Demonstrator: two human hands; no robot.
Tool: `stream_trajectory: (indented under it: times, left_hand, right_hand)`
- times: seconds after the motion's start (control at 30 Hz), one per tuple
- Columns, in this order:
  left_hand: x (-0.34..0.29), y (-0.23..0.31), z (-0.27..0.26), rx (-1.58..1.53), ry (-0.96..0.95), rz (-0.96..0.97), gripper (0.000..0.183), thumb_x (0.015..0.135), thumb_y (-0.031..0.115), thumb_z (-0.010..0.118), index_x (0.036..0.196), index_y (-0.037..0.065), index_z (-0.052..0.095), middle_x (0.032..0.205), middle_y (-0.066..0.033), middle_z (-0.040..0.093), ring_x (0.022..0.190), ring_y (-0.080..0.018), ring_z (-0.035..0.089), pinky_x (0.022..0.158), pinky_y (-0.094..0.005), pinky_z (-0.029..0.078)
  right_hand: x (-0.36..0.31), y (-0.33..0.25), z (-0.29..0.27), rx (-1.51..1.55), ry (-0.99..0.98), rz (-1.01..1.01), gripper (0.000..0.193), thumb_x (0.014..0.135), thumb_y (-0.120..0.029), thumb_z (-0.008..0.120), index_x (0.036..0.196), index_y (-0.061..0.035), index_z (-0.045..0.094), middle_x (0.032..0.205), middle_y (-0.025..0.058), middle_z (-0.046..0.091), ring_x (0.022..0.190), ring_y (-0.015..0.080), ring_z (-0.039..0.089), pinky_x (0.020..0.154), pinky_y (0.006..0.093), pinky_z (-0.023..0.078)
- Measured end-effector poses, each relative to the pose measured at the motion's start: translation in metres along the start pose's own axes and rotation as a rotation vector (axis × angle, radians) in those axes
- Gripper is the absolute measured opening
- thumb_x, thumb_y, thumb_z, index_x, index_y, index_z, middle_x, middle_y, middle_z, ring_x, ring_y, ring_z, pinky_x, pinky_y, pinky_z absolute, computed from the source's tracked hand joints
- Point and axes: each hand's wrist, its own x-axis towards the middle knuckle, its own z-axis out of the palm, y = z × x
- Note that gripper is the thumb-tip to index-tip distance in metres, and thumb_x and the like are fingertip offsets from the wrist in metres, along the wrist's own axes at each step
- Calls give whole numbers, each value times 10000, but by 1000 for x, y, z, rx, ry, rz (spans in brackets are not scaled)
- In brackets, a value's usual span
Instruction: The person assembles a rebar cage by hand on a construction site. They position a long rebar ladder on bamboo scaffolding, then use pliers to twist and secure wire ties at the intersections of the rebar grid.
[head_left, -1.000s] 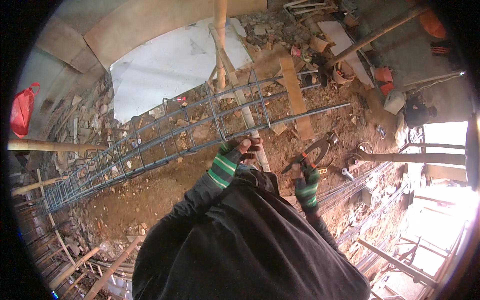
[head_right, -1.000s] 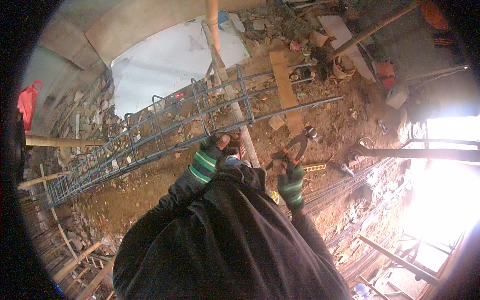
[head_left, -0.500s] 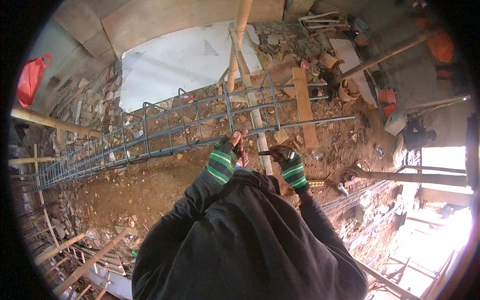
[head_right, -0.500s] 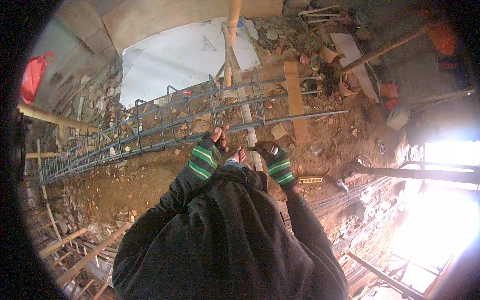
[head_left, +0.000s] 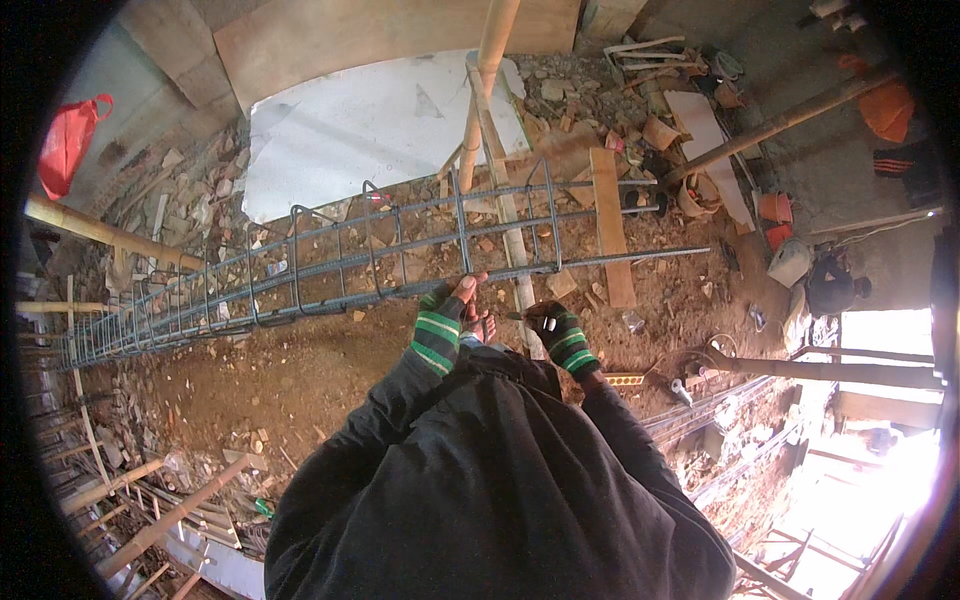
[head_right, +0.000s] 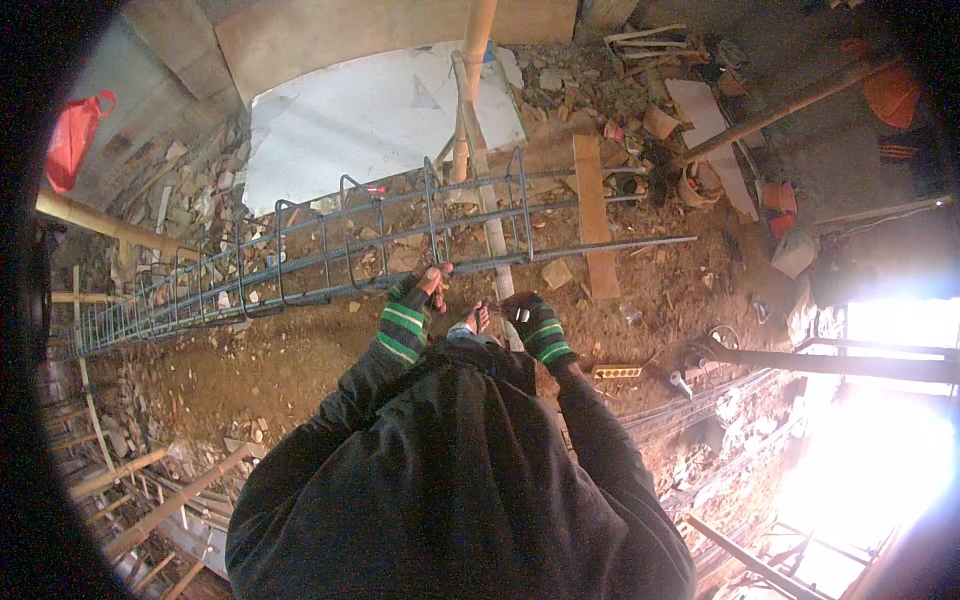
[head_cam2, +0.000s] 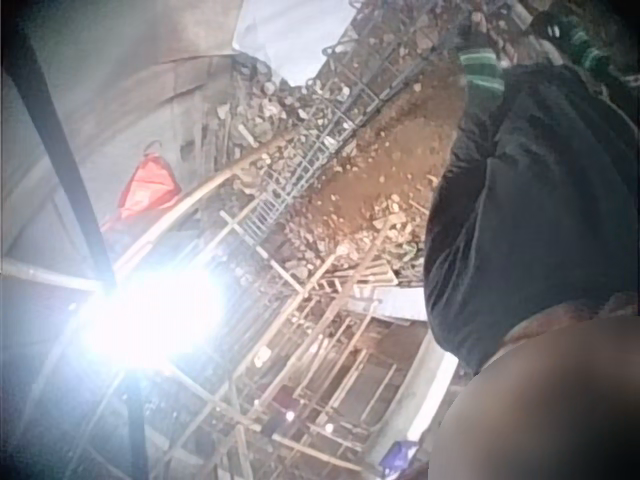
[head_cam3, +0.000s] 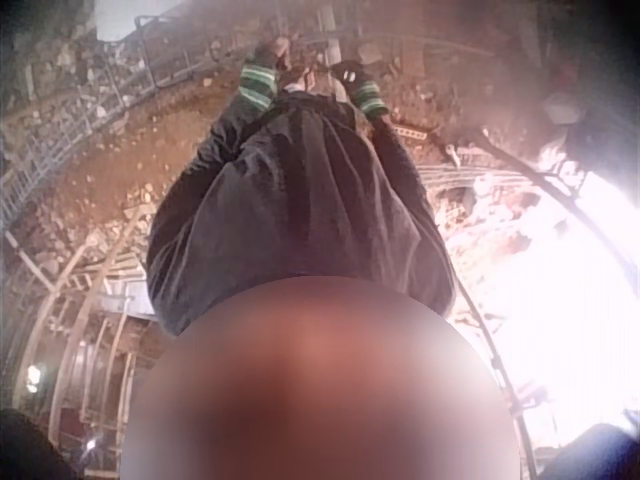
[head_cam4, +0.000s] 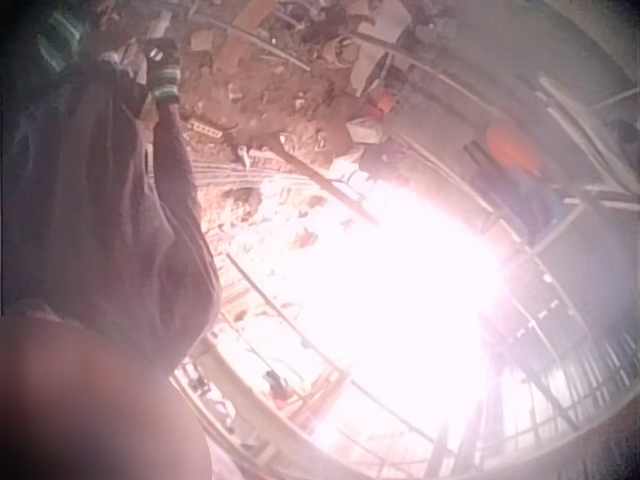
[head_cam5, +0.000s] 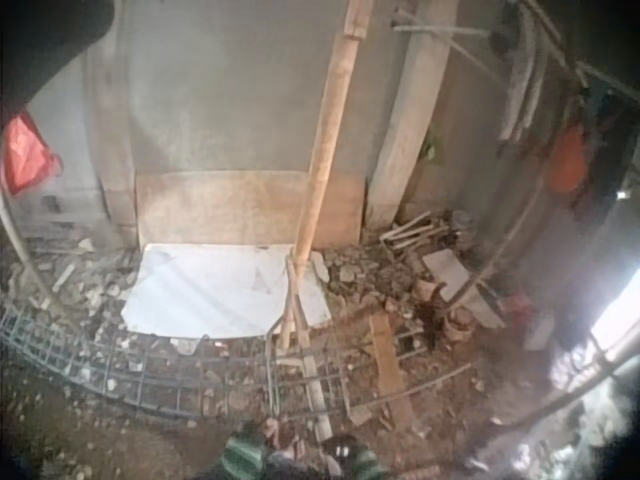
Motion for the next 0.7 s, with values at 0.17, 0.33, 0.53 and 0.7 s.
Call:
stream_trajectory:
  times: [0.17,0.33,0.53,0.7]
  left_hand:
    - [3,-10,-7,4,-42,-29,410,968,347,658,1195,6,682,717,4,579,592,-100,556,549,-275,441]
    - [9,-13,-8,-15,-75,-47,454,979,352,636,1235,-23,645,726,-13,572,582,-128,585,532,-293,464]
    - [2,-4,2,-64,-91,-54,338,966,305,666,1152,27,716,688,21,592,573,-75,541,548,-248,417]
    - [10,-9,1,-60,-107,-69,308,962,287,673,1134,37,729,689,21,608,573,-72,534,563,-245,421]
  right_hand:
    - [3,33,25,-321,-32,14,301,824,-205,696,1068,-31,664,1027,214,654,962,420,602,859,472,488]
    - [-4,47,41,-200,149,55,211,807,-177,777,999,-94,755,1071,130,667,1014,330,609,891,415,480]
    - [-9,48,48,-231,200,50,431,757,-165,793,1166,-86,684,1142,151,639,1052,339,597,905,421,477]
    - [-12,6,36,-263,320,46,666,701,-173,809,1306,-44,562,1193,194,604,1092,365,582,956,445,468]
